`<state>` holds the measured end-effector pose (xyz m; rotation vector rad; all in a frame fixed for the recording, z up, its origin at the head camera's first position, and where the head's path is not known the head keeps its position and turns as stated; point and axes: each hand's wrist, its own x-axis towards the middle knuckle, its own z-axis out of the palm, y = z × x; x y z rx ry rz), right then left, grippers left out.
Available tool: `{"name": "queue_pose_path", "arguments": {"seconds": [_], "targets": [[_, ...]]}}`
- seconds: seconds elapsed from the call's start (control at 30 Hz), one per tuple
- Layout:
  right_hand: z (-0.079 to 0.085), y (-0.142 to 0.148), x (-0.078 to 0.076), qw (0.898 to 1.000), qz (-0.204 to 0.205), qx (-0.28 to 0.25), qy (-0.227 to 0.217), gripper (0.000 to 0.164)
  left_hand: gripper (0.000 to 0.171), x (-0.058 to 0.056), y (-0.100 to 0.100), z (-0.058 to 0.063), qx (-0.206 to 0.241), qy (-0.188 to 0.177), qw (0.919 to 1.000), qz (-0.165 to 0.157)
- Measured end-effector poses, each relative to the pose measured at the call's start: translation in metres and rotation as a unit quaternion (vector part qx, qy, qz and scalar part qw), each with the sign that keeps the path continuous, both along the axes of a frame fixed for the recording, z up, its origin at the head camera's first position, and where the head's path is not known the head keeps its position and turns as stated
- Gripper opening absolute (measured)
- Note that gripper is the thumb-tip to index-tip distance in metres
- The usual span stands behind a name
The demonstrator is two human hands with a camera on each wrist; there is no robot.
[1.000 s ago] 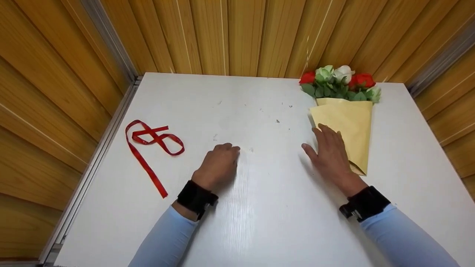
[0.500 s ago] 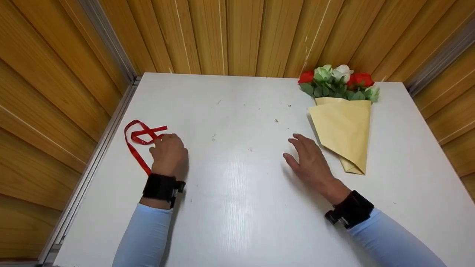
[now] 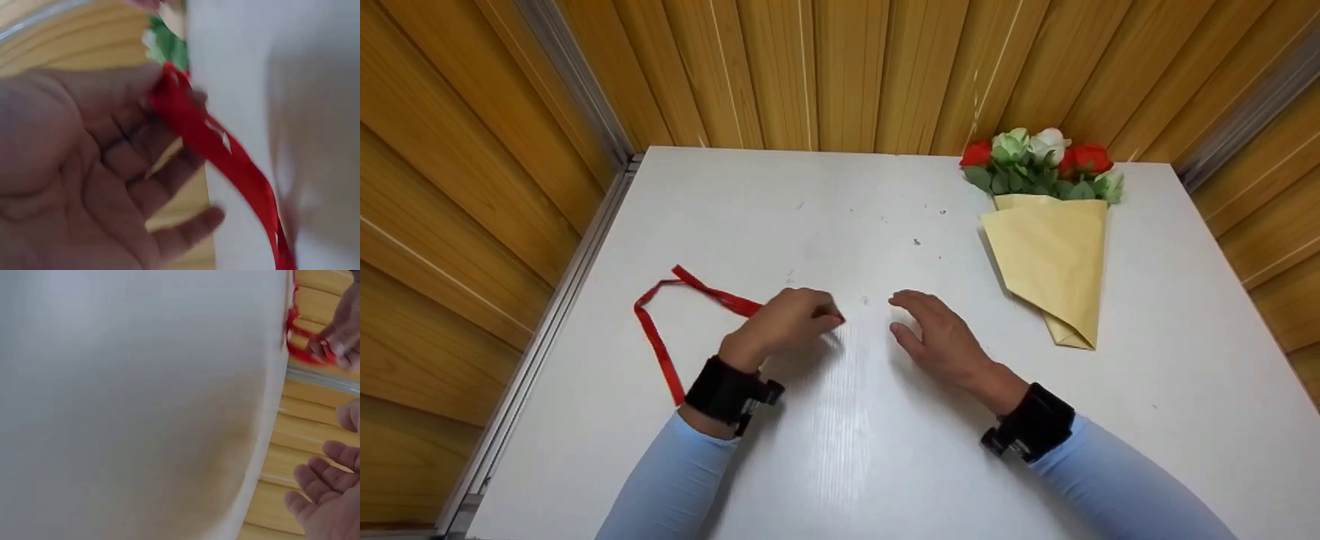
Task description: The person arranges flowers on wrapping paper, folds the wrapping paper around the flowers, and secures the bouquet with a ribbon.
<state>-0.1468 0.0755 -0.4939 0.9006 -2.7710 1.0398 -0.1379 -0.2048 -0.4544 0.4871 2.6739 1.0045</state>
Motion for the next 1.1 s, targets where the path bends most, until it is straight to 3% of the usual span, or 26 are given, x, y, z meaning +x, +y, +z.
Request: {"name": "queue_pose_path", "arguments": {"seconds": [0.1, 0.2, 0.33, 0.43, 0.6, 0.73, 1.1], "targets": [[0.007, -0.012, 0.005, 0.994, 0.043, -0.059, -0.082, 0.051, 0.017, 0.000, 0.018, 0.008, 0.088, -0.050, 0.9927, -0.066], [0.014, -0.019, 0.008, 0.971, 0.088, -0.128, -0.181, 0.062, 0.016, 0.000, 0.027, 0.012, 0.137, -0.078, 0.9835, -0.089], [0.019, -0.022, 0.006, 0.929, 0.108, -0.208, -0.287, 0.037, 0.013, 0.000, 0.032, 0.013, 0.152, -0.078, 0.9813, -0.090], [0.019, -0.021, 0.003, 0.912, 0.086, -0.236, -0.324, 0.029, 0.015, 0.000, 0.032, 0.012, 0.142, -0.065, 0.9838, -0.089], [0.017, -0.014, -0.003, 0.918, 0.039, -0.208, -0.335, 0.033, 0.014, -0.001, 0.027, 0.009, 0.123, -0.072, 0.9860, -0.086], [0.016, 0.000, -0.007, 0.926, 0.023, -0.169, -0.336, 0.028, 0.012, -0.003, 0.016, 0.004, 0.072, -0.058, 0.9929, -0.074], [0.010, 0.077, -0.017, 0.942, -0.001, -0.058, -0.329, 0.030, 0.017, 0.000, -0.053, -0.010, 0.036, -0.101, 0.9941, -0.010]]}}
